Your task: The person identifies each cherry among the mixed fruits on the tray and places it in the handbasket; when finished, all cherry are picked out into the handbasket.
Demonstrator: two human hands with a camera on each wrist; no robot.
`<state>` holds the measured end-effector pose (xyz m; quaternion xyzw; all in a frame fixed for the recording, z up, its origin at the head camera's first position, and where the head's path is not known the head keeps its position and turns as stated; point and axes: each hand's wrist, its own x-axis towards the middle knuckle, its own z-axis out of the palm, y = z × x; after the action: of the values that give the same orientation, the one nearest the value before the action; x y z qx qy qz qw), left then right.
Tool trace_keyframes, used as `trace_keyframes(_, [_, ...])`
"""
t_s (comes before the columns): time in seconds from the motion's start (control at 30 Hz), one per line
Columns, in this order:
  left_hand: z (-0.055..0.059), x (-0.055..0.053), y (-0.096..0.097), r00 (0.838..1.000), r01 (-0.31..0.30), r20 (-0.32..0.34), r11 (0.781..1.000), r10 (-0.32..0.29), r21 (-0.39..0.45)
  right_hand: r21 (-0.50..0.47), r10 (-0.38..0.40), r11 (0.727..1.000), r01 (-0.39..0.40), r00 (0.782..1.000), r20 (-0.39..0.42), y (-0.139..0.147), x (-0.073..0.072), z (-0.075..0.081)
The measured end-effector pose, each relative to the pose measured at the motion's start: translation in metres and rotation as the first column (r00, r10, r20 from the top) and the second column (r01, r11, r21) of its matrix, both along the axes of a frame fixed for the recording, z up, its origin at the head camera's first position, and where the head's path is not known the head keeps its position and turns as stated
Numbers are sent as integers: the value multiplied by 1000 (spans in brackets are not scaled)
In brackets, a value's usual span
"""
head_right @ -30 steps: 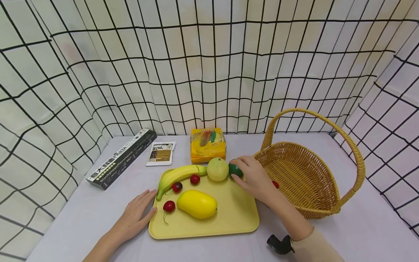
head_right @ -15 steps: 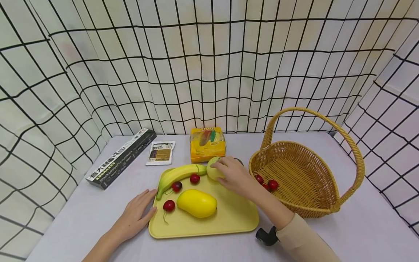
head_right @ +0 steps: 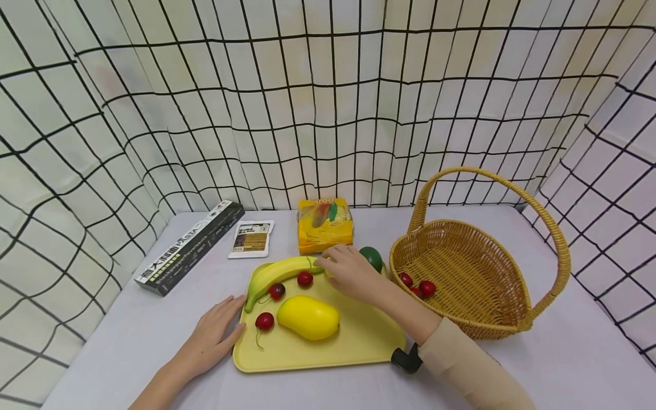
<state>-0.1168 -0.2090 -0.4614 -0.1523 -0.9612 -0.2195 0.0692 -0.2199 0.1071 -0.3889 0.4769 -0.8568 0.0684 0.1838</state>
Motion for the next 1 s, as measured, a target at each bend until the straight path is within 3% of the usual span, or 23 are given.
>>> trace_keyframes(0.17, [0, 0, -1, 1000, -15, 15, 1000, 15, -3, 39, 36, 999, -34, 999, -37, -9, -1, 1])
trace_keyframes(0.5, [0, 0, 0, 999, -18, 27, 1000, 18, 1, 147, 78, 986, -72, 996, -38, -27, -5, -5])
trace_keyframes(0.77, [0, 0, 1, 1000, -14, 16, 1000, 14, 3, 150, 140, 979, -136, 990, -21, -36, -7, -12])
trace_keyframes(1.0, [0, 0, 1, 1000, -13, 21, 1000, 13, 3, 189, 124, 975, -114, 991, -41, -41, -10, -16])
